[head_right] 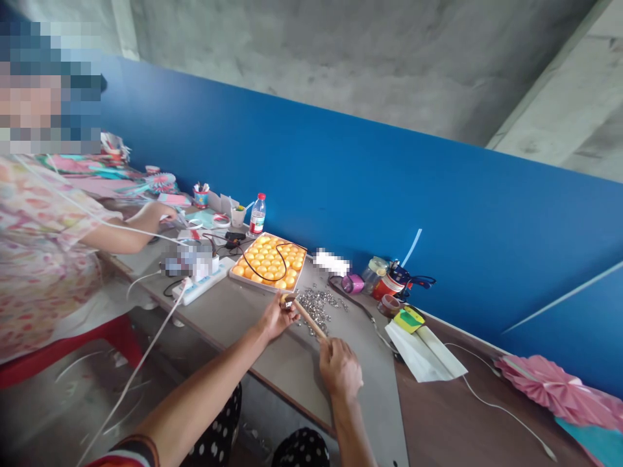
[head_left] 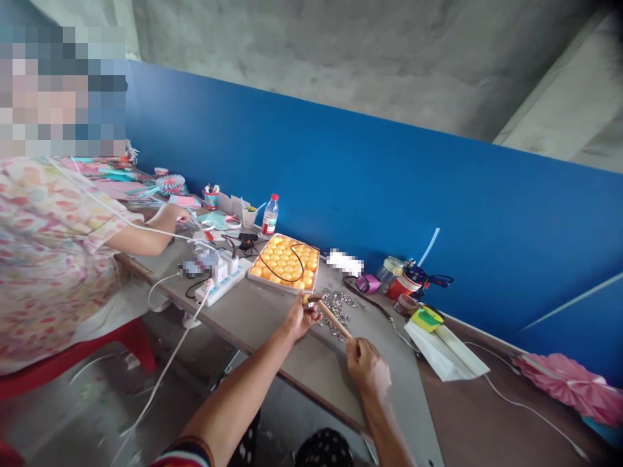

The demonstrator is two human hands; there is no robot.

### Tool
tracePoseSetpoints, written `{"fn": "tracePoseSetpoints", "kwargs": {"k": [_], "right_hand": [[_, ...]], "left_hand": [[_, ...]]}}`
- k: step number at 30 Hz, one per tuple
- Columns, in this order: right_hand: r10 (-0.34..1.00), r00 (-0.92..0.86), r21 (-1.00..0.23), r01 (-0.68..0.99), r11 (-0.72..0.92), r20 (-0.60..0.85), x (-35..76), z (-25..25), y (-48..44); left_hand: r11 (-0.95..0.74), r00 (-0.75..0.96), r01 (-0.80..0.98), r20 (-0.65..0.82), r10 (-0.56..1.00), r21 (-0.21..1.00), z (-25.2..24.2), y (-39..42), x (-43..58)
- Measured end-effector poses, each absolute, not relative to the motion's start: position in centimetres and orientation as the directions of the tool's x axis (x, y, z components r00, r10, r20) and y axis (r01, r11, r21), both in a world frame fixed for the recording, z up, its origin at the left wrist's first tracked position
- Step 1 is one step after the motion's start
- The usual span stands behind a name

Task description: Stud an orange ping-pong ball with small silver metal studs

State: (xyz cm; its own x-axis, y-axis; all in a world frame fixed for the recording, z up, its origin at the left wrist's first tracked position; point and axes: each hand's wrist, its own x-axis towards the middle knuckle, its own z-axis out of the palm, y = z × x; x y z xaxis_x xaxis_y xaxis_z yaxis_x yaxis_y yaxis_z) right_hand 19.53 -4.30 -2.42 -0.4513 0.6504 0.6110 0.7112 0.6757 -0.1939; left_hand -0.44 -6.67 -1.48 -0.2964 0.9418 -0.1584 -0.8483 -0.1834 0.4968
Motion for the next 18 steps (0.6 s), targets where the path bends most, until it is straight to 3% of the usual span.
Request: {"fn": "tracePoseSetpoints", "kwargs": {"k": [4,9,13,18], "right_hand": [[0.620,-0.387,-0.226,0.695,0.683,0.683,19.59,-2.40,-4.30],[0.633,-0.483,-0.165,0.702,0.693,0.605,19.47,-2.09,-4.51],[0.593,-0.424,-0.186,0.684,0.705,0.685,19.52,-2.10,-4.53],[0.640,-0.449,-0.153,0.733,0.663,0.624,19.38,-2.34,-4.32]], "left_hand": [[-0.192,-0.324,-0.852,-0.202,0.924,0.487,-1.33,-6.59,-0.43],[-0.208,-0.327,-0.858,-0.188,0.926,0.471,-1.56,-6.51,-0.66],[-0.176,-0.305,-0.866,-0.214,0.928,0.469,-1.69,-6.41,-0.81],[-0.174,-0.301,-0.864,-0.208,0.931,0.472,-1.61,-6.52,-0.67]]}}
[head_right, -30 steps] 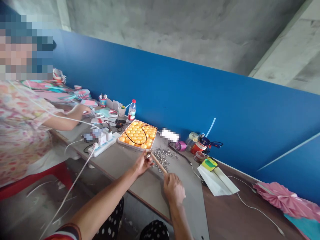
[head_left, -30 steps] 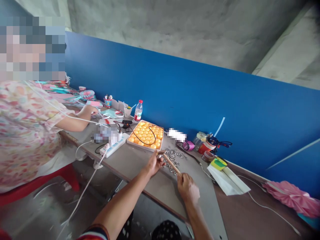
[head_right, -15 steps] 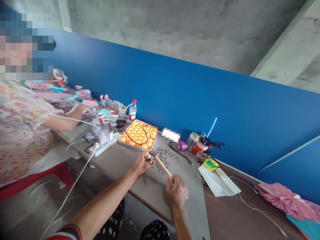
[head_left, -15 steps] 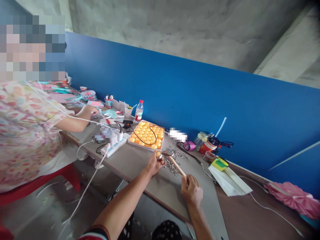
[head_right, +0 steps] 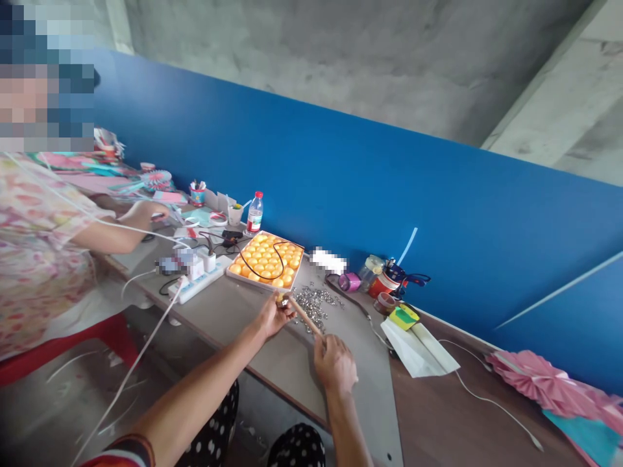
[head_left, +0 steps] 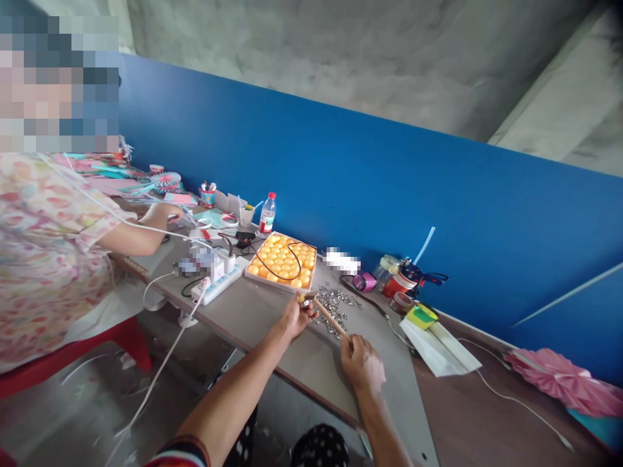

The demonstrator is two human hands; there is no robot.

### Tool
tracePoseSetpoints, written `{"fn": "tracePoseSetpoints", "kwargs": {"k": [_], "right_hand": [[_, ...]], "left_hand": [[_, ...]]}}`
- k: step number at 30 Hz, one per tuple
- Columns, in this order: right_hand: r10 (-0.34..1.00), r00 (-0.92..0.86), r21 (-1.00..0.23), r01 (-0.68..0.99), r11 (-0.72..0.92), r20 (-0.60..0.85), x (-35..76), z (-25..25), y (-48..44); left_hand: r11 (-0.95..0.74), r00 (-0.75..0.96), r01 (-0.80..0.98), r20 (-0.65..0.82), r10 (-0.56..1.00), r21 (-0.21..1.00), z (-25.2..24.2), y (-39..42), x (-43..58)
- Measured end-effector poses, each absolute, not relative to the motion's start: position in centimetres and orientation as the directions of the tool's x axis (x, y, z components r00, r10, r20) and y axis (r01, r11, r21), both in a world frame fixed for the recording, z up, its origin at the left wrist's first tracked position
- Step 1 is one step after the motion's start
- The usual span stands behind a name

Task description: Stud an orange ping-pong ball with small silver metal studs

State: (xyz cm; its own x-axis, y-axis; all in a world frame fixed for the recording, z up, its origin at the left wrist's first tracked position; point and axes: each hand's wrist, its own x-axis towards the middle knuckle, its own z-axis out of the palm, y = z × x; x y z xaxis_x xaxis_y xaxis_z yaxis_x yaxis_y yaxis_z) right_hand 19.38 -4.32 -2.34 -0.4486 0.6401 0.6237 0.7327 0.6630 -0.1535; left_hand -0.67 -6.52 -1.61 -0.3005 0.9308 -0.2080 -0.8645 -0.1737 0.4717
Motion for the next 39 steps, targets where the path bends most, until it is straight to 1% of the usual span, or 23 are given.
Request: {"fn": "tracePoseSetpoints", "kwargs": {"k": [5,8,10,12,15,17,20,22,25,27,29,32,34,37,39], "right_hand": [[0.636,-0.364,-0.229,0.718,0.657,0.680,19.73,-2.30,-4.30],[0.664,-0.415,-0.192,0.741,0.643,0.623,19.60,-2.09,-4.44],[0.659,-0.467,-0.170,0.726,0.666,0.590,19.51,-2.01,-4.47],[0.633,-0.463,-0.180,0.701,0.690,0.620,19.54,-2.02,-4.41],[0.629,-0.387,-0.214,0.712,0.668,0.674,19.66,-2.06,-4.33],[0.657,-0.391,-0.204,0.740,0.641,0.645,19.63,-2.01,-4.41],[0.659,-0.473,-0.160,0.729,0.666,0.585,19.50,-1.97,-4.57],[0.632,-0.479,-0.164,0.704,0.691,0.609,19.49,-2.09,-4.55],[0.636,-0.419,-0.186,0.723,0.665,0.648,19.53,-2.28,-4.42],[0.662,-0.416,-0.178,0.749,0.638,0.623,19.54,-2.28,-4.38],[0.665,-0.445,-0.171,0.741,0.649,0.600,19.58,-2.19,-4.41],[0.619,-0.428,-0.191,0.701,0.688,0.658,19.70,-2.09,-4.45],[0.614,-0.395,-0.200,0.707,0.678,0.684,19.72,-2.09,-4.46],[0.659,-0.425,-0.170,0.747,0.642,0.620,19.63,-2.07,-4.50],[0.655,-0.452,-0.153,0.741,0.653,0.606,19.63,-2.05,-4.51]], "left_hand": [[-0.162,-0.289,-0.864,-0.207,0.935,0.476,-1.55,-6.55,-0.68],[-0.173,-0.294,-0.870,-0.203,0.934,0.462,-1.57,-6.61,-0.88],[-0.179,-0.297,-0.875,-0.205,0.933,0.450,-1.55,-6.68,-1.01],[-0.178,-0.294,-0.879,-0.210,0.932,0.442,-1.50,-6.71,-1.07],[-0.182,-0.294,-0.880,-0.203,0.934,0.438,-1.39,-6.68,-1.06],[-0.203,-0.311,-0.878,-0.192,0.931,0.434,-1.34,-6.65,-1.10],[-0.237,-0.340,-0.871,-0.182,0.922,0.430,-1.31,-6.65,-1.21],[-0.244,-0.347,-0.866,-0.174,0.922,0.436,-1.30,-6.67,-1.17],[-0.236,-0.340,-0.858,-0.162,0.926,0.456,-1.30,-6.66,-0.85],[-0.234,-0.340,-0.853,-0.158,0.927,0.466,-1.35,-6.65,-0.59],[-0.237,-0.346,-0.849,-0.157,0.925,0.473,-1.44,-6.61,-0.46],[-0.235,-0.355,-0.844,-0.172,0.919,0.482,-1.62,-6.47,-0.52],[-0.233,-0.357,-0.844,-0.181,0.916,0.483,-1.70,-6.38,-0.63],[-0.246,-0.364,-0.845,-0.174,0.915,0.476,-1.68,-6.38,-0.70],[-0.248,-0.365,-0.845,-0.171,0.915,0.473,-1.60,-6.44,-0.69]]}}
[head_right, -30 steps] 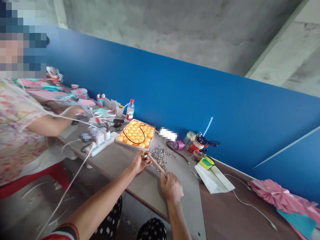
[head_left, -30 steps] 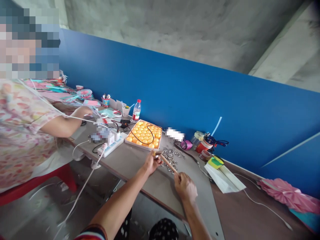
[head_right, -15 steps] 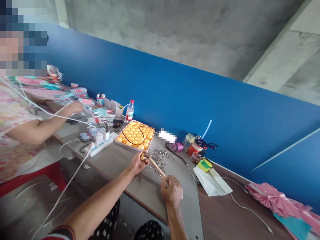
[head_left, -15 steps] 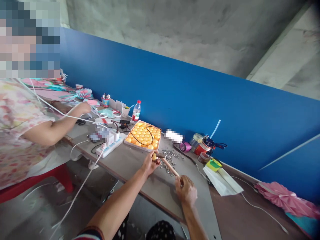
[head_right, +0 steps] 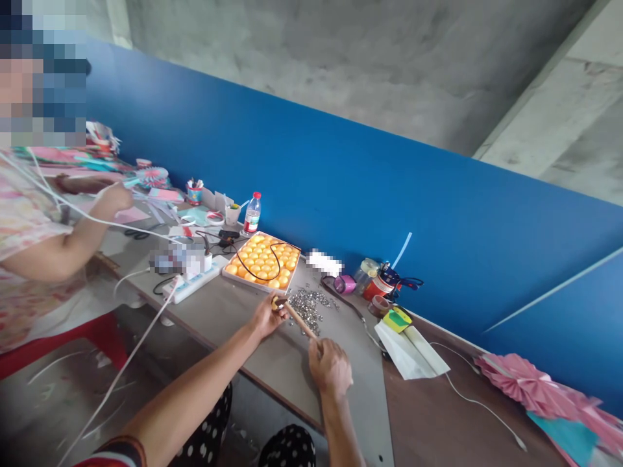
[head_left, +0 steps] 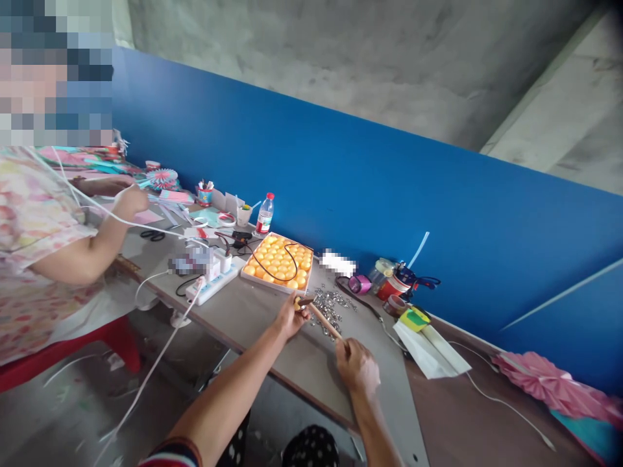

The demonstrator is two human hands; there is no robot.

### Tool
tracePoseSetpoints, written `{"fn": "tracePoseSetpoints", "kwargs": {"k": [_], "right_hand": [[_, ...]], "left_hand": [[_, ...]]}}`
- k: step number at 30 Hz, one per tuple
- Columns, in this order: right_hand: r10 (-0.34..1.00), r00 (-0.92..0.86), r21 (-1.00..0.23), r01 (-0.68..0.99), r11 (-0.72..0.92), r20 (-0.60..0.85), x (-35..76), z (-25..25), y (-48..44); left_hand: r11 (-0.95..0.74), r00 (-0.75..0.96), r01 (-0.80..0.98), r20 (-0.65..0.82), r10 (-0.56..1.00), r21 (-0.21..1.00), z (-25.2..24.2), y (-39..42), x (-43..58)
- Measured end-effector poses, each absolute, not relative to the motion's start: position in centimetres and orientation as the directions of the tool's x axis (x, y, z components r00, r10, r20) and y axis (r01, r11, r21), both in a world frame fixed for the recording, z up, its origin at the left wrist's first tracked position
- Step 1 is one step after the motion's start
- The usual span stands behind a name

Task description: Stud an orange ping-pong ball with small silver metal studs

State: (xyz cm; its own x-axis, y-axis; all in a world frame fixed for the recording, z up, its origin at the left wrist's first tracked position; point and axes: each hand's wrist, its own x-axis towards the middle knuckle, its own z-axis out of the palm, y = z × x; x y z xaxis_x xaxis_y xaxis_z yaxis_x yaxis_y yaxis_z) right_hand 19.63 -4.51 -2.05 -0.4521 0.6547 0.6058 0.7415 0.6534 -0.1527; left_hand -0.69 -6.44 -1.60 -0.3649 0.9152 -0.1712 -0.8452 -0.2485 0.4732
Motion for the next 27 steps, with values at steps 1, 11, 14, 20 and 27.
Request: {"fn": "tracePoseSetpoints", "kwargs": {"k": [1,11,14,20,27], "right_hand": [[0.640,-0.445,-0.157,0.732,0.663,0.626,19.66,-2.05,-4.50],[0.642,-0.434,-0.170,0.731,0.661,0.632,19.71,-2.35,-4.40],[0.625,-0.417,-0.174,0.724,0.667,0.660,19.72,-2.39,-4.39],[0.626,-0.448,-0.147,0.727,0.671,0.638,19.62,-2.25,-4.37],[0.648,-0.450,-0.129,0.753,0.645,0.614,19.71,-2.22,-4.24]], "left_hand": [[-0.245,-0.363,-0.845,-0.173,0.916,0.474,-1.56,-6.46,-0.67],[-0.218,-0.342,-0.846,-0.180,0.922,0.487,-1.63,-6.50,-0.85],[-0.206,-0.339,-0.841,-0.191,0.921,0.500,-1.62,-6.48,-0.74],[-0.219,-0.354,-0.836,-0.190,0.916,0.503,-1.60,-6.53,-0.68],[-0.194,-0.330,-0.848,-0.205,0.921,0.493,-1.56,-6.38,-0.67]]}}
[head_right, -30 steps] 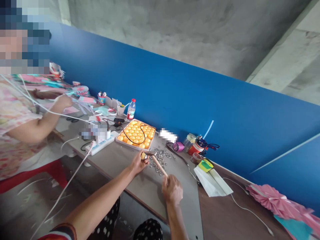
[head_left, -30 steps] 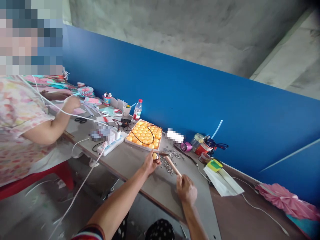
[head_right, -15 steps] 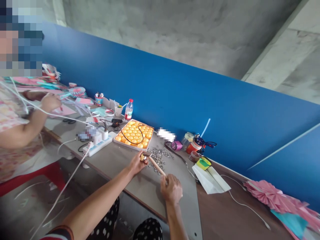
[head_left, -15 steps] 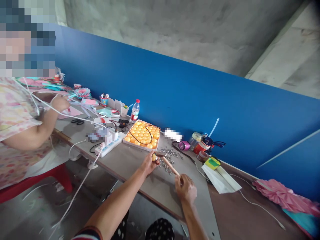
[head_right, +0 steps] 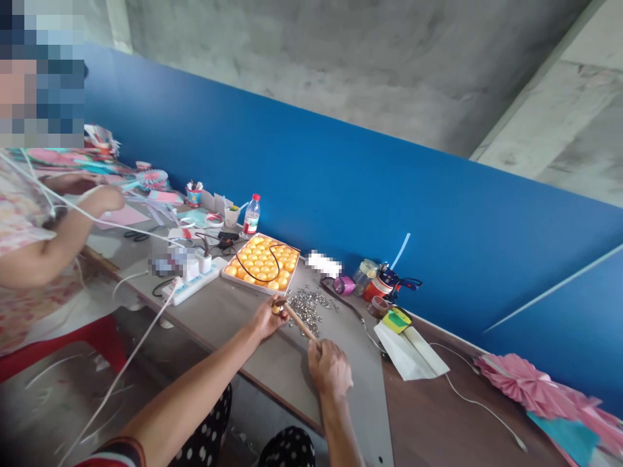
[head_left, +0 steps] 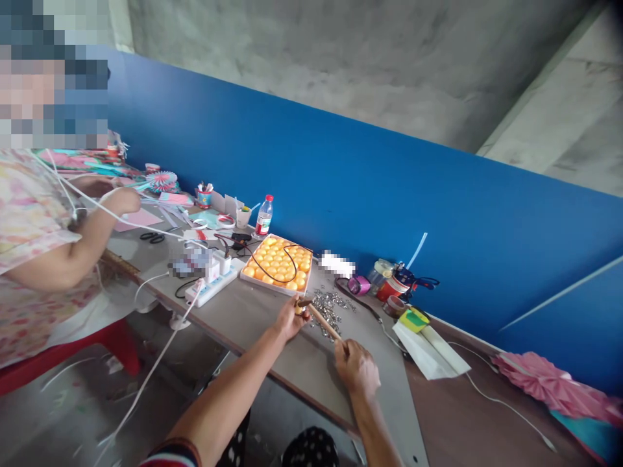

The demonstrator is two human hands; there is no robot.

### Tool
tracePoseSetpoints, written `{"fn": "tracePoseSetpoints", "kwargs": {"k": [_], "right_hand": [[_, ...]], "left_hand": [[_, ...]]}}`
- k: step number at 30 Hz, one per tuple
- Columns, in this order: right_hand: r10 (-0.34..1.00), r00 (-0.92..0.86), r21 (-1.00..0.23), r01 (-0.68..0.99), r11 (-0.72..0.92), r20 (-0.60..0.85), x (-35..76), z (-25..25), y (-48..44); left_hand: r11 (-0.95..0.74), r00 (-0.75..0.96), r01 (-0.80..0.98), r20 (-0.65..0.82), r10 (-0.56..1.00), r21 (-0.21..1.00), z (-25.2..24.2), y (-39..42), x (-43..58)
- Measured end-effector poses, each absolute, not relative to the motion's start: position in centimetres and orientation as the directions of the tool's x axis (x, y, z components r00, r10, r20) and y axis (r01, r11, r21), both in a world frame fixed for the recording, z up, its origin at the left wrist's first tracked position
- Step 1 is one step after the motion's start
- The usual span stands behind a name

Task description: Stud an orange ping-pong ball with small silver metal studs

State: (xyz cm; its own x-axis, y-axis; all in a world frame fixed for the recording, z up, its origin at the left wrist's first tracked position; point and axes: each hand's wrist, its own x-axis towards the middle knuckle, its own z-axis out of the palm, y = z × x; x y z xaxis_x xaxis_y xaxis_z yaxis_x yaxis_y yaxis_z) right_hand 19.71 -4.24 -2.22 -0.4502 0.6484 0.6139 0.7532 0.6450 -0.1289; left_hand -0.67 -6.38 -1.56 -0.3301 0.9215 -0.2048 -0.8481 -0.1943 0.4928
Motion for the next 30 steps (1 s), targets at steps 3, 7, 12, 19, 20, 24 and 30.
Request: {"fn": "tracePoseSetpoints", "kwargs": {"k": [3,7,12,19,20,24,30], "right_hand": [[0.604,-0.426,-0.156,0.716,0.680,0.674,19.92,-2.36,-4.17],[0.644,-0.409,-0.161,0.752,0.640,0.646,19.70,-2.30,-4.31],[0.690,-0.409,-0.194,0.761,0.619,0.598,19.46,-2.00,-4.52],[0.686,-0.307,-0.281,0.746,0.604,0.659,20.17,-2.92,-3.63],[0.678,-0.320,-0.280,0.734,0.619,0.661,20.15,-2.94,-3.61],[0.629,-0.332,-0.261,0.702,0.663,0.703,20.06,-2.69,-3.82],[0.586,-0.340,-0.238,0.680,0.693,0.736,20.14,-2.45,-3.99]], "left_hand": [[-0.183,-0.321,-0.851,-0.213,0.923,0.492,-1.57,-6.26,-0.61],[-0.182,-0.320,-0.855,-0.218,0.922,0.486,-1.68,-6.17,-0.53],[-0.175,-0.305,-0.862,-0.212,0.928,0.475,-1.69,-6.43,-0.64],[-0.248,-0.331,-0.884,-0.156,0.931,0.395,-1.29,-6.55,-1.21],[-0.259,-0.334,-0.886,-0.143,0.932,0.385,-1.25,-6.61,-1.23],[-0.237,-0.296,-0.902,-0.118,0.948,0.360,-1.31,-6.89,-1.25],[-0.203,-0.251,-0.908,-0.088,0.964,0.365,-1.56,-6.87,-1.20]]}}
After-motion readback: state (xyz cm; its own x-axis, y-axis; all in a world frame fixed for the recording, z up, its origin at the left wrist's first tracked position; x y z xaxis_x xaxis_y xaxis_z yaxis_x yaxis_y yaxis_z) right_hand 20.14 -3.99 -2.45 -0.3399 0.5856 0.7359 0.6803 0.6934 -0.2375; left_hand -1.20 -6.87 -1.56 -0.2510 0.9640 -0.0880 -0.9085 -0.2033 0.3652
